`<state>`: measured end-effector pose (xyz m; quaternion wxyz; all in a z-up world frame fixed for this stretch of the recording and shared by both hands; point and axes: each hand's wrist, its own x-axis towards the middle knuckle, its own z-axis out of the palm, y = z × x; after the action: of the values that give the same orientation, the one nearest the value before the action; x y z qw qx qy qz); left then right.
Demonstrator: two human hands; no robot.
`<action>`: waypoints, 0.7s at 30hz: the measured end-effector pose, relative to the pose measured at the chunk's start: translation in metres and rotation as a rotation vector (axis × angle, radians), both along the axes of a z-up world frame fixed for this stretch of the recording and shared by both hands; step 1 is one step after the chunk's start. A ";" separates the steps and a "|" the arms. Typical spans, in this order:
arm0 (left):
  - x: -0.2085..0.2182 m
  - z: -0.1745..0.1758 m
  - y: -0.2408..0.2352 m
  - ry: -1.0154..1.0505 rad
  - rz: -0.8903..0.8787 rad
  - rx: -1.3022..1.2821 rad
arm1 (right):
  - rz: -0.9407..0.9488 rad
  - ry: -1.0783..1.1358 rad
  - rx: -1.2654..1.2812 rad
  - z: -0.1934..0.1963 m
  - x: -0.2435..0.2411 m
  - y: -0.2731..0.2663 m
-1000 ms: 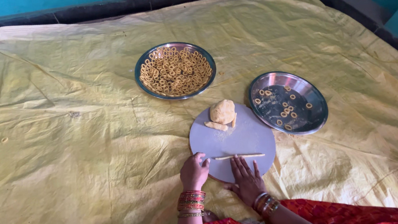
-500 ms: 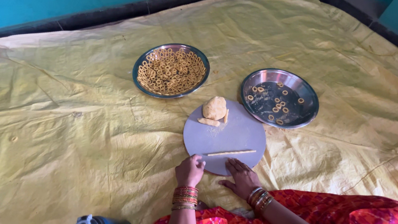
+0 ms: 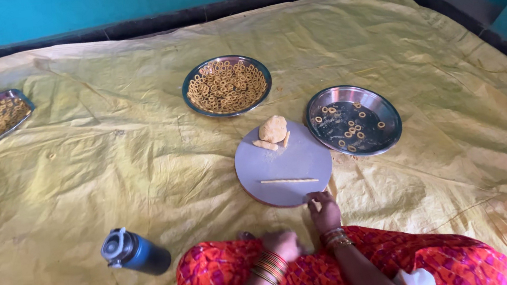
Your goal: The person rolls small pieces of dough into thin ropes and forms them into rings, placing the finished rings into a metal tray. The process is repeated with multiple pieces of dough.
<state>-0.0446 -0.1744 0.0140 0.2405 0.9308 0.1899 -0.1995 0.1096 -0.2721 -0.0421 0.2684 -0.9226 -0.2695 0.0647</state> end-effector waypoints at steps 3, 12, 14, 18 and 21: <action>-0.019 -0.013 -0.058 -0.200 -0.007 0.101 | -0.214 0.541 0.776 -0.007 0.009 -0.013; -0.043 -0.025 -0.078 -0.468 0.026 0.232 | -0.345 1.280 1.145 -0.002 0.017 -0.020; -0.042 -0.015 -0.079 -0.363 0.053 0.201 | -0.369 1.235 1.148 -0.005 0.013 -0.021; -0.038 0.007 -0.078 -0.157 0.033 0.236 | -0.348 1.147 1.243 -0.003 0.011 -0.014; -0.024 0.010 -0.072 -0.013 0.047 0.191 | -0.327 1.122 1.268 -0.003 0.006 -0.010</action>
<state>-0.0686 -0.2465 0.0245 0.1567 0.9459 0.2284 -0.1689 0.1155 -0.2820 -0.0456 0.8321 -0.4575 0.0539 0.3088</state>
